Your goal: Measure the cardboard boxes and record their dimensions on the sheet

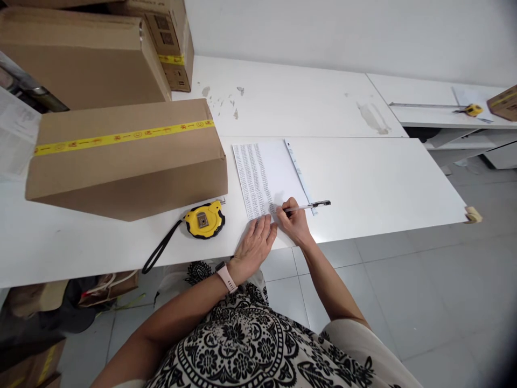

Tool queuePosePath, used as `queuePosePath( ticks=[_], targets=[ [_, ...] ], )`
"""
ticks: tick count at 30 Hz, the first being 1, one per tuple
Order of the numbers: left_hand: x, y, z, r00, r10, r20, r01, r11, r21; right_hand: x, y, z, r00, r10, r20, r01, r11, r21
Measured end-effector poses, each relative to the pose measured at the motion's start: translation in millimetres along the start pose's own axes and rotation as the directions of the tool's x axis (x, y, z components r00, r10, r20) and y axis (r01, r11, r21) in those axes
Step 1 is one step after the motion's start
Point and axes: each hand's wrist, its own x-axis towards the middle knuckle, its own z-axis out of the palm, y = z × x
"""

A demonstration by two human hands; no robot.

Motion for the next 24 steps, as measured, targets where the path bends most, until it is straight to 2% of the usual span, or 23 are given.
queuePosePath(
  ticks=[24],
  targets=[
    [0.1, 0.0, 1.6, 0.999, 0.012, -0.039, -0.011, 0.999, 0.031, 0.5, -3.5, -0.1, 1.000, 0.006, 0.009, -0.006, 1.000, -0.004]
  ],
)
